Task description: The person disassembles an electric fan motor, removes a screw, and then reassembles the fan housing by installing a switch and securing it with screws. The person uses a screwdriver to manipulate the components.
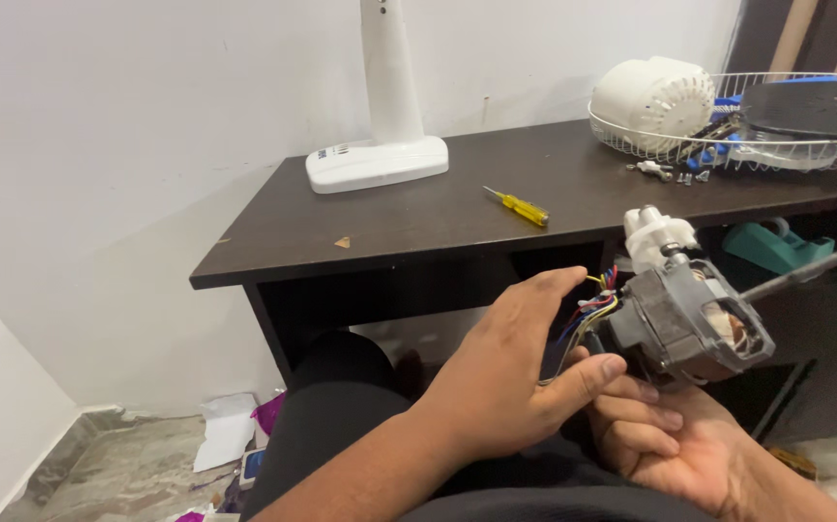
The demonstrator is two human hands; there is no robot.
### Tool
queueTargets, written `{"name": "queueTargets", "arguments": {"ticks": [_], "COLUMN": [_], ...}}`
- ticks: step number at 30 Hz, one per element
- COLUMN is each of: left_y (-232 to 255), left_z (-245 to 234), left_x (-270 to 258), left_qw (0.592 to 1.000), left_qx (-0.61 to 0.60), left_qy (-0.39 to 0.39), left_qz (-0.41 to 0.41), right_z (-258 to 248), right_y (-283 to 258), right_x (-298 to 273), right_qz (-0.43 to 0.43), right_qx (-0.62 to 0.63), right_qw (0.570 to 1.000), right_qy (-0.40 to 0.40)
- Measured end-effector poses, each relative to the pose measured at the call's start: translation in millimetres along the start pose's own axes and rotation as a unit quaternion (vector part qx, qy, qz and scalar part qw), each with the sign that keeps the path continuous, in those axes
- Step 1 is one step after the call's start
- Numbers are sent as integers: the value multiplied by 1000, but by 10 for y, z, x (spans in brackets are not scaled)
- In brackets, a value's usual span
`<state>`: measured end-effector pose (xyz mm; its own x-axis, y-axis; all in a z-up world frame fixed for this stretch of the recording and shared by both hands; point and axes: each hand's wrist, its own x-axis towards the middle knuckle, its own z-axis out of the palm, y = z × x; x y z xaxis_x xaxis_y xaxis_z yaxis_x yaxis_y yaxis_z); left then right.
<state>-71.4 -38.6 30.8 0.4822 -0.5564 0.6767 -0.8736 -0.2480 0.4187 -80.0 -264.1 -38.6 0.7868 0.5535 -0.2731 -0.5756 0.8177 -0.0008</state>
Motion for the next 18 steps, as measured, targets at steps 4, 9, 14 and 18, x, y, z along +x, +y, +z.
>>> {"name": "queueTargets", "arguments": {"ticks": [4,9,14,18], "left_y": [-13,-35,-20,17], "left_z": [-19,-12,-20,-54], "left_x": [-12,-19,-34,-34], "left_qw": [1000,1000,996,999], "left_qx": [-3,2,59,-12], "left_qy": [2,0,31,15], "left_qz": [-5,16,52,32], "right_z": [-42,7,-20,-149], "right_y": [-31,-3,-8,-82], "right_x": [3,12,41,84], "right_qz": [40,-10,-68,-85], "right_qx": [-16,-100,-148,-199], "right_qw": [998,995,983,973], "right_qy": [-50,-5,86,78]}}
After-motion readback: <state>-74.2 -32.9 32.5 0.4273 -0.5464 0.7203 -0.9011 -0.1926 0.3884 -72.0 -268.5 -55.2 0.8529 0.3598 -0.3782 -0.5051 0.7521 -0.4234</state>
